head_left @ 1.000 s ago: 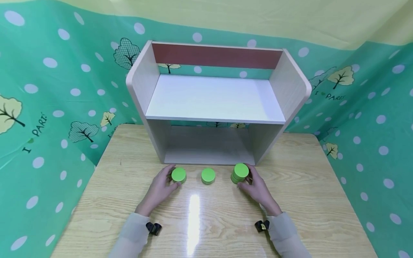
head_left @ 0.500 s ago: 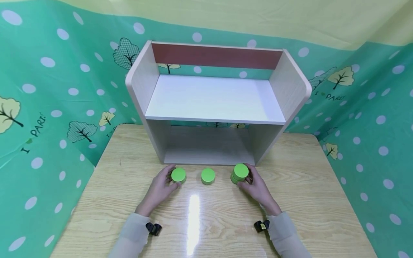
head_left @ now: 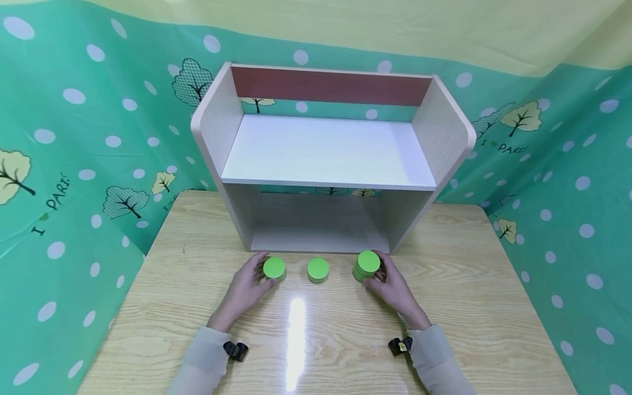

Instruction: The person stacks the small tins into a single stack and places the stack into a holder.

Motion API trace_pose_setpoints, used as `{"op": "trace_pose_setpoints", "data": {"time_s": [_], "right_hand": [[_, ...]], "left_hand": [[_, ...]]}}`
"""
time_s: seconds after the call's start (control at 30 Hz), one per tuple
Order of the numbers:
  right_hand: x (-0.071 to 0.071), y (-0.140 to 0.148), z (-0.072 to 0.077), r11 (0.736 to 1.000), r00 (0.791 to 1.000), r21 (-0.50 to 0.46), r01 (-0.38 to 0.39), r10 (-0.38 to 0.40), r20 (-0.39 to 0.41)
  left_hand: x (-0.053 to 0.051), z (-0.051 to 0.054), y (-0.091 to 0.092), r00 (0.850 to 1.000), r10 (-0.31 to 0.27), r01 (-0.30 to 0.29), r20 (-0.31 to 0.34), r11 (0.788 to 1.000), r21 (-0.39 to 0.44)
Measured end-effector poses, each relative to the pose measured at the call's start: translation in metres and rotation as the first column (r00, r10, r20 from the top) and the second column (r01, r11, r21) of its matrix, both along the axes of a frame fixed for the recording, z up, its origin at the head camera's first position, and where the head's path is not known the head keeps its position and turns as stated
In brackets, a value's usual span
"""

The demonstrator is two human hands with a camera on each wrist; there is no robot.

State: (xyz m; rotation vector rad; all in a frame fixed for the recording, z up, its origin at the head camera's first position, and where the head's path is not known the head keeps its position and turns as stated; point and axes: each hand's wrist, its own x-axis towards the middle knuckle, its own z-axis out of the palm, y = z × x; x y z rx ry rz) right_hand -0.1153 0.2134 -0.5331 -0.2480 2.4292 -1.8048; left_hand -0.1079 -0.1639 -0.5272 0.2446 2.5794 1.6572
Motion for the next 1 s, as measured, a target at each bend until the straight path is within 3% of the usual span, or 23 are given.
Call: {"op": "trace_pose_setpoints", "data": {"time_s": [0.53, 1.0], "right_hand": [[0.001, 0.0, 0.002, 1.0, 1.0, -0.001, -0.004, 0.004, 0.007], [-0.002, 0.003, -0.004, 1.0, 1.0, 0.025, -0.014, 0.014, 0.006]], "left_hand": [[-0.001, 0.012, 0.005, 0.999, -0.03, 0.03, -0.039, 1.0, 0.002], [-0.003, 0.017, 0.014, 0.994, -0.071, 0.072, -0.08, 0.997, 0.018]]}}
